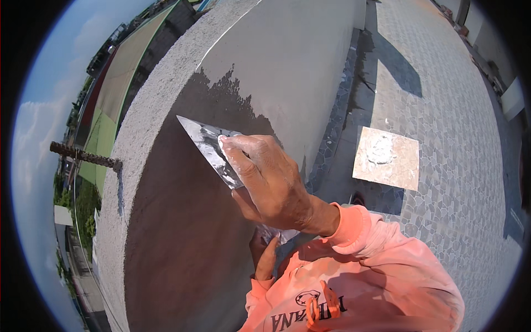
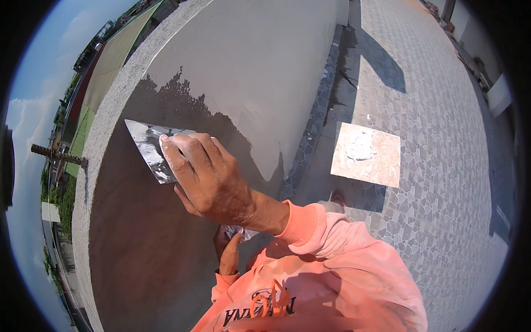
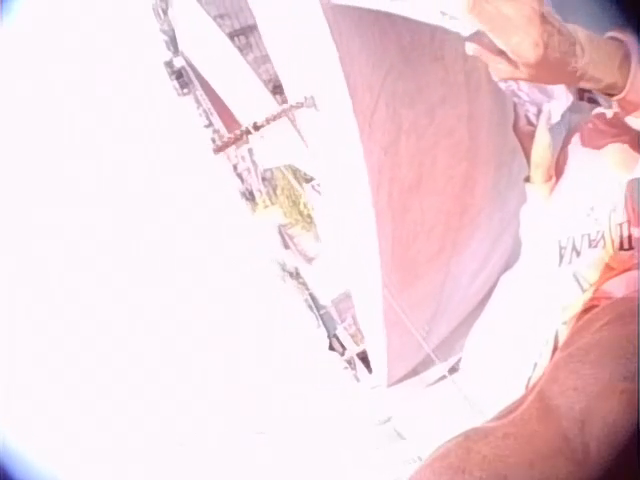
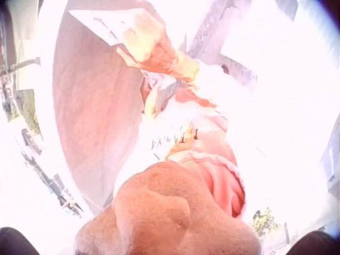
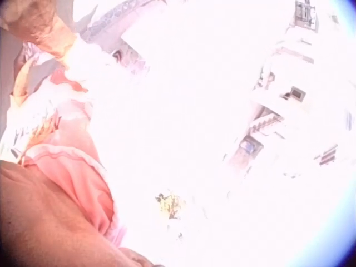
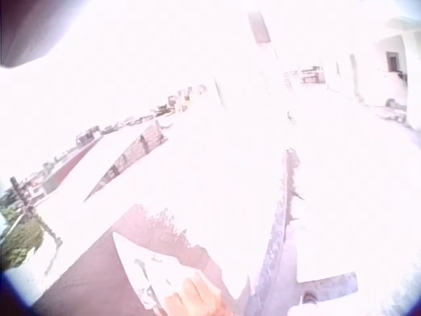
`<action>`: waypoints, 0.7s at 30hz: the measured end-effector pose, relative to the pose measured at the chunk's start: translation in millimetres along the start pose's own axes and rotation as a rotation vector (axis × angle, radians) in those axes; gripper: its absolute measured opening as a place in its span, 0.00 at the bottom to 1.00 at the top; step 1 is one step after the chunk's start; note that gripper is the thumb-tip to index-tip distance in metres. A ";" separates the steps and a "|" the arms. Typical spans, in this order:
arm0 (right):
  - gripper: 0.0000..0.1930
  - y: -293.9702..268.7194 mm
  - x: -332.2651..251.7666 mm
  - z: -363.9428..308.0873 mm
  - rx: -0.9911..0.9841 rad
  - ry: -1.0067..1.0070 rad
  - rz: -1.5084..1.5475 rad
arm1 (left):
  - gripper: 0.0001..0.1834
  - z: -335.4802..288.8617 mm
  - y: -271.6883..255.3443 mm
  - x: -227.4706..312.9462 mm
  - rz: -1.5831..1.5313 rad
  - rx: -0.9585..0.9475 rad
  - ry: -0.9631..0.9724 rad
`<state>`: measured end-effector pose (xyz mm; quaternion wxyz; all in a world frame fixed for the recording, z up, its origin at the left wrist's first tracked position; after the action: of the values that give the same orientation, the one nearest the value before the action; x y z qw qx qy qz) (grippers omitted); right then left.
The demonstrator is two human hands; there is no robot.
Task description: Apply plaster or putty to an exterior wall using spatulas.
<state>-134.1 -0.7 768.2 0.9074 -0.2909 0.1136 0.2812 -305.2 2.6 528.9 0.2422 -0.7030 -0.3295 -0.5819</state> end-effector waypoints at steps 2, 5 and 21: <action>0.29 -10.3 19.5 -21.1 0.040 0.085 0.127 | 0.22 0.5 -0.7 -5.6 -0.046 -0.017 0.010; 0.14 -20.3 84.3 -78.1 0.051 0.479 0.254 | 0.24 -1.9 3.8 -27.5 -0.264 -0.016 -0.139; 0.09 158.9 389.3 -281.1 0.173 1.504 0.987 | 0.18 -21.8 42.1 -33.5 -0.395 0.225 -0.149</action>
<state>80.0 112.7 324.2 0.3884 -0.2469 0.8094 0.3648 -291.7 -47.2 502.4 0.1756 -0.6345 -0.5404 -0.5239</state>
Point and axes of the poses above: each hand's wrist, its own z-axis towards the middle knuckle, its own y-axis out of the palm, x = y × z, the point moved 7 cm from there along z, towards the middle knuckle, and after that the axes turned 14 degrees about -x, right-handed, at the moved point
